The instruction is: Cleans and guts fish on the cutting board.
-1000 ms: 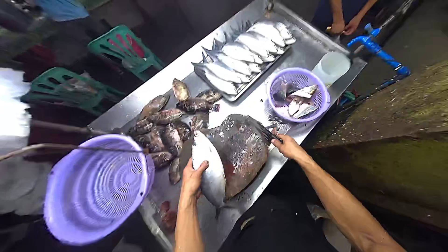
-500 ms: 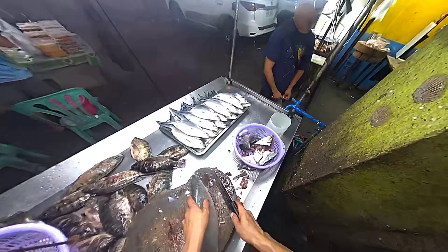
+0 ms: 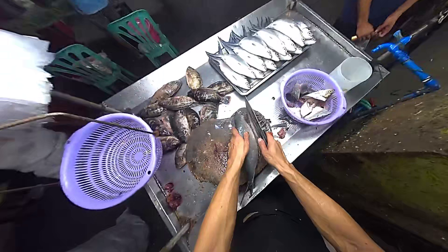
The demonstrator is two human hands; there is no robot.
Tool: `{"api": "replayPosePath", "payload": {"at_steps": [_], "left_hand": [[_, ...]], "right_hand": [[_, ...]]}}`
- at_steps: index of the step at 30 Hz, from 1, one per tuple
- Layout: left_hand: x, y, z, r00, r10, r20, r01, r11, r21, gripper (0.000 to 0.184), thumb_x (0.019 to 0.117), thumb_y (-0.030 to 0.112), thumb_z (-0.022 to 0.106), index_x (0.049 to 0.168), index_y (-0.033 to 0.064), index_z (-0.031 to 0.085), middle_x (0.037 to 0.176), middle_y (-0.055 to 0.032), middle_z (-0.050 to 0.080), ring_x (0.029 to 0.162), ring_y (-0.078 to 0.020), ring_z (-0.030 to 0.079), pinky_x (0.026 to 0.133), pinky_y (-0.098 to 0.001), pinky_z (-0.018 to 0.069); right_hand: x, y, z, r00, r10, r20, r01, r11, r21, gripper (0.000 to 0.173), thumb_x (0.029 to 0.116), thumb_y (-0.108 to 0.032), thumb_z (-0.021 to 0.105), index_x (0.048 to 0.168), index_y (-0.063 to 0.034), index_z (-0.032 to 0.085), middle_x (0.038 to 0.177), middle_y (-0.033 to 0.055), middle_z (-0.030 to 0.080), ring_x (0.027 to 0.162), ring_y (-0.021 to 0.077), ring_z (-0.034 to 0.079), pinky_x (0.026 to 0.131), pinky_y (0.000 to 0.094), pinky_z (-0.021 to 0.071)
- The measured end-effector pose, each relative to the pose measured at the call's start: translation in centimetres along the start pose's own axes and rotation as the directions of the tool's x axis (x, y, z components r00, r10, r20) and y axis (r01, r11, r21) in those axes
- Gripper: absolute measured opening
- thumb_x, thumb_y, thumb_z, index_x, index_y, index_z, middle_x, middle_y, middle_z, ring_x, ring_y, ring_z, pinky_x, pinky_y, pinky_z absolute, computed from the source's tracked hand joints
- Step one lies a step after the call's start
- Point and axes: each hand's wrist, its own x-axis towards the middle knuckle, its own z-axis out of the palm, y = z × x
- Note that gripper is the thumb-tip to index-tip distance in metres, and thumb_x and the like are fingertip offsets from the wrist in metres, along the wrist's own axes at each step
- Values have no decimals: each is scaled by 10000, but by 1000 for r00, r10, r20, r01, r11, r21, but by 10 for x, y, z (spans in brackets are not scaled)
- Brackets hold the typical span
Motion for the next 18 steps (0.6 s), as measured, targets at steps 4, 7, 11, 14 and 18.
{"api": "replayPosePath", "payload": {"at_steps": [4,7,11,14,18], "left_hand": [[1,9,1,1000,-9,11,8,998,66,736,1060,472,459,1615,56,210,1319,-272,628,1241,-423,610,1067,-585,454],[7,16,3,1000,-14,6,13,996,90,747,1052,495,462,1629,99,200,1367,-265,599,1240,-442,602,1043,-607,462],[5,15,10,999,-28,-35,30,998,60,732,1068,488,412,1652,134,147,1497,-263,493,1250,-467,583,1021,-617,473],[4,16,11,999,-22,-38,24,997,70,707,1083,457,377,1648,103,141,1511,-267,476,1244,-455,593,1026,-604,475],[5,16,9,999,-17,-31,19,996,92,708,1086,443,371,1644,81,129,1518,-270,463,1238,-449,602,1014,-595,493]], "right_hand": [[15,0,7,993,58,103,-38,981,-191,525,1092,-391,377,1456,-40,517,1243,198,691,1162,350,677,998,537,525],[30,8,9,989,101,104,-82,981,-178,517,1098,-384,371,1446,-24,499,1218,205,692,1150,354,679,985,537,529],[30,11,1,985,124,118,-121,992,-35,505,1096,-387,406,1407,-6,517,1147,214,699,1122,340,682,1007,513,515],[25,-4,-14,999,-9,-31,11,998,68,444,1078,-352,457,1317,1,582,952,181,706,922,315,707,878,502,556],[29,-18,-9,798,-289,-529,376,924,62,427,1056,-297,496,1276,57,588,834,106,689,704,188,683,654,387,598]]}}
